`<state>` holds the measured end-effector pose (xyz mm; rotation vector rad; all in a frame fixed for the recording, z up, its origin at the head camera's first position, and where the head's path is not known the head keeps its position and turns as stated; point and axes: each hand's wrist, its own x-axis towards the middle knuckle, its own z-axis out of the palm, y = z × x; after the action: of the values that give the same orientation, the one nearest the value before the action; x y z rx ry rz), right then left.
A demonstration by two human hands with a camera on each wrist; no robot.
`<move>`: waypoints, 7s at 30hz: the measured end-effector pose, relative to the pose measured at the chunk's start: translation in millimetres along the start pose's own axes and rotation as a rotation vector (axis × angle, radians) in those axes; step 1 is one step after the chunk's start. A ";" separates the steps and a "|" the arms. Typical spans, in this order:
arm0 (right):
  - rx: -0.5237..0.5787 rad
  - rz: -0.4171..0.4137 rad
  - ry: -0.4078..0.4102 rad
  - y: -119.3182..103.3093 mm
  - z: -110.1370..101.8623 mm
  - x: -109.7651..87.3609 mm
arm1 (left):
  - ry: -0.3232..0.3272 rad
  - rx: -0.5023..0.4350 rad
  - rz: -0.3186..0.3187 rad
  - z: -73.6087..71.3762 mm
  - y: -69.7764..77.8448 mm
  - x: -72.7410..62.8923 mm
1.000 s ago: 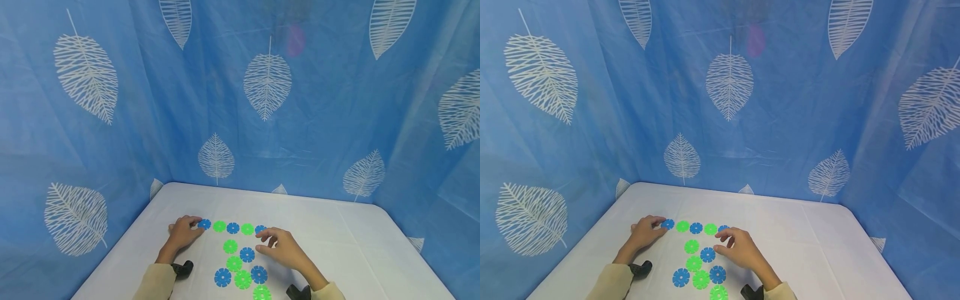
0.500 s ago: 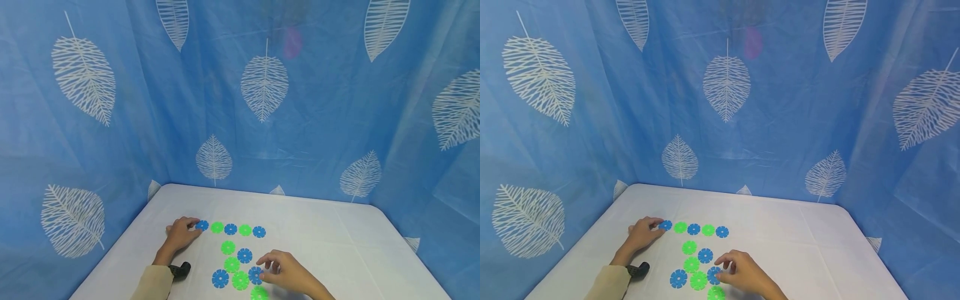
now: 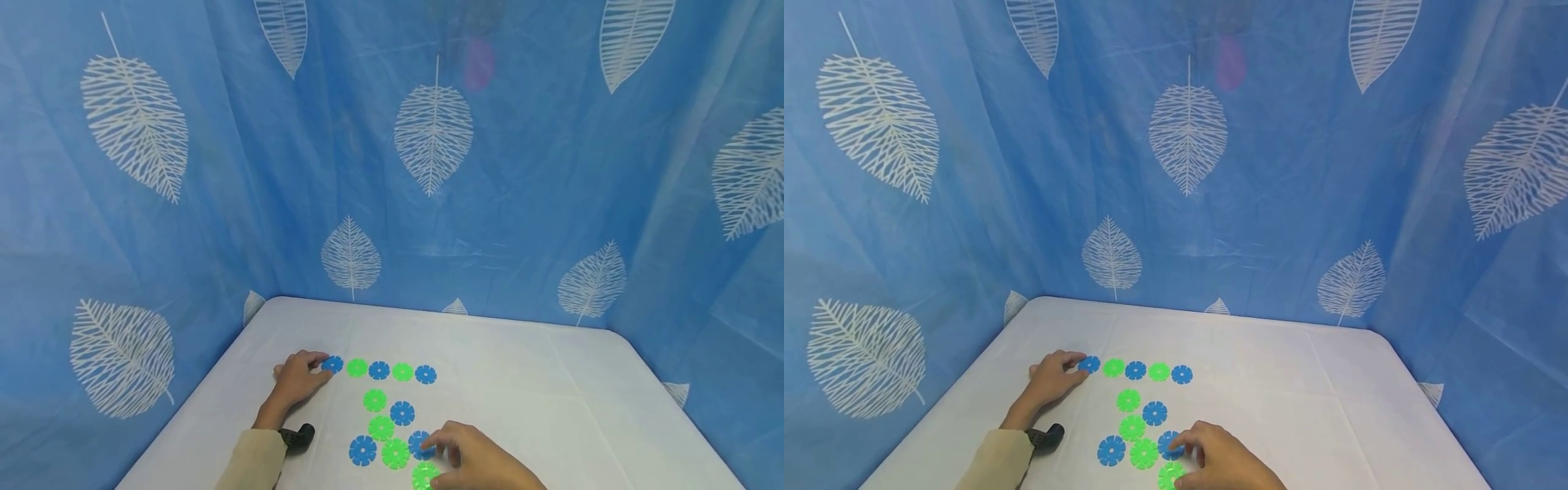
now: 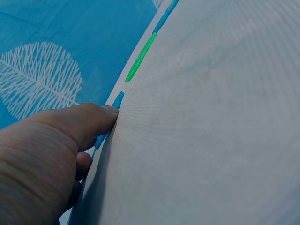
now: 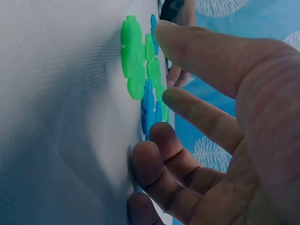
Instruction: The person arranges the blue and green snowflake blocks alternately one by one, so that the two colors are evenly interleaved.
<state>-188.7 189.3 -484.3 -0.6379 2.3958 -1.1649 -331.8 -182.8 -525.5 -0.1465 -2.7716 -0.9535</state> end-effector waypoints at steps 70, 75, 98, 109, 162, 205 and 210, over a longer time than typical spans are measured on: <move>-0.182 0.021 0.055 -4.7 7.3 2.4 | 0.001 -0.022 -0.017 -1.2 0.3 1.3; -0.235 0.053 0.059 -6.8 6.9 2.5 | -0.005 -0.019 -0.019 -1.0 1.6 0.7; -0.565 -0.137 0.139 -6.4 7.6 6.4 | -0.004 -0.029 -0.018 0.4 -0.2 1.3; -0.534 -0.131 0.171 -11.7 2.0 4.6 | -0.003 -0.033 -0.019 -0.3 2.0 -1.2; -0.615 -0.093 0.796 35.2 -78.2 77.6 | -0.009 -0.022 -0.013 -0.7 -0.6 -2.1; -0.528 0.235 0.552 53.1 -73.8 87.1 | 0.013 -0.018 -0.005 3.2 -0.6 -0.6; -0.524 0.247 0.543 51.6 -74.2 86.8 | 0.013 -0.013 0.000 3.1 -1.1 0.8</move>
<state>-310.7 215.4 -496.6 -0.1574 3.1717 -0.6548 -333.3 -181.8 -528.4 -0.1423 -2.7535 -0.9692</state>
